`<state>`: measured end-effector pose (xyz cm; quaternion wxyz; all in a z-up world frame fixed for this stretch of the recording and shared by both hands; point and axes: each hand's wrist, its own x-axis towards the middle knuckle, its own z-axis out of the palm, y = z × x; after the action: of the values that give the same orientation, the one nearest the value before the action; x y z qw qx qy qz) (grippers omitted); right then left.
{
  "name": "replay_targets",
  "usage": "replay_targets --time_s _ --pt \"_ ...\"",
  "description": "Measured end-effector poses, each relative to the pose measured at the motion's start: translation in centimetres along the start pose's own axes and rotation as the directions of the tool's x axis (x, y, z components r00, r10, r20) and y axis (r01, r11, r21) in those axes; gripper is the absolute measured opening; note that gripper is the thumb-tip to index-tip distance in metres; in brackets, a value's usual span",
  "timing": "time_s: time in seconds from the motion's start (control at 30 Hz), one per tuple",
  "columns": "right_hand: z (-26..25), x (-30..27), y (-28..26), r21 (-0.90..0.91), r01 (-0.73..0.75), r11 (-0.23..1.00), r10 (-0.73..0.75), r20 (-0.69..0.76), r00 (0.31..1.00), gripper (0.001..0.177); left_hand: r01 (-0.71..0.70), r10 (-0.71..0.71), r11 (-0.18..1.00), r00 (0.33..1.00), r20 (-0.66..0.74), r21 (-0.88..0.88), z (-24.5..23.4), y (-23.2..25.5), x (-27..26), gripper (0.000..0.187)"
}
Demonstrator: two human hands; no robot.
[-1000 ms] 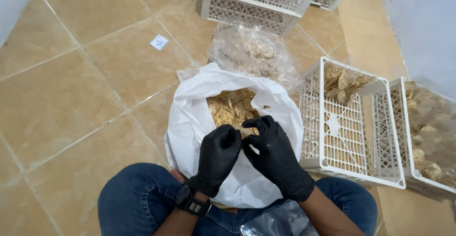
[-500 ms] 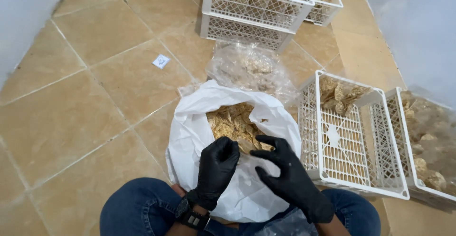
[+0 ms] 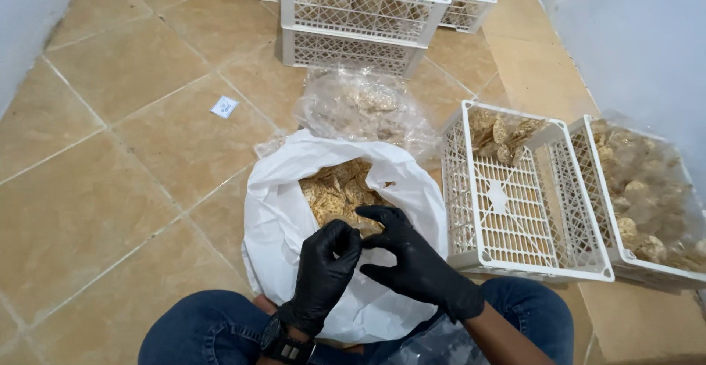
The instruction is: Package crackers into small plastic bags and sort them into crates
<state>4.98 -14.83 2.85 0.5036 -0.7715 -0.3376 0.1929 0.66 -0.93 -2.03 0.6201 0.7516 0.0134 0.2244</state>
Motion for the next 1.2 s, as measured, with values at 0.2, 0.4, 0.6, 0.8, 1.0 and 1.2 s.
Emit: replay_targets --time_s 0.2,0.4,0.6,0.8,1.0,1.2 --pt "-0.8 0.1 1.0 -0.612 0.267 0.745 -0.32 0.024 0.947 0.012 0.017 -0.01 0.998 0.994 -0.108 0.058 -0.1 -0.4 0.1 0.031" --pt "-0.7 0.4 0.1 -0.45 0.359 0.818 -0.34 0.127 0.932 0.017 0.001 -0.001 1.0 0.999 -0.04 0.01 0.0 -0.6 0.0 0.024" --pt "0.1 1.0 1.7 -0.515 0.25 0.82 -0.174 0.193 0.966 0.014 0.024 -0.024 1.0 0.998 -0.058 -0.003 -0.1 -0.1 0.0 0.028" --pt "-0.3 1.2 1.4 -0.511 0.277 0.814 -0.254 0.117 0.96 0.012 0.036 -0.039 0.998 0.998 -0.053 -0.044 0.2 -0.6 0.0 0.029" --pt "-1.6 1.2 1.0 -0.525 0.183 0.831 -0.166 0.08 0.983 0.02 0.097 -0.103 0.994 0.988 -0.117 -0.057 -0.1 -0.4 0.2 0.03" --pt "-2.9 1.4 -0.4 -0.592 0.225 0.774 -0.297 -0.025 0.955 0.011 0.036 -0.036 0.999 0.987 -0.154 0.001 -0.6 0.5 0.6 0.031"
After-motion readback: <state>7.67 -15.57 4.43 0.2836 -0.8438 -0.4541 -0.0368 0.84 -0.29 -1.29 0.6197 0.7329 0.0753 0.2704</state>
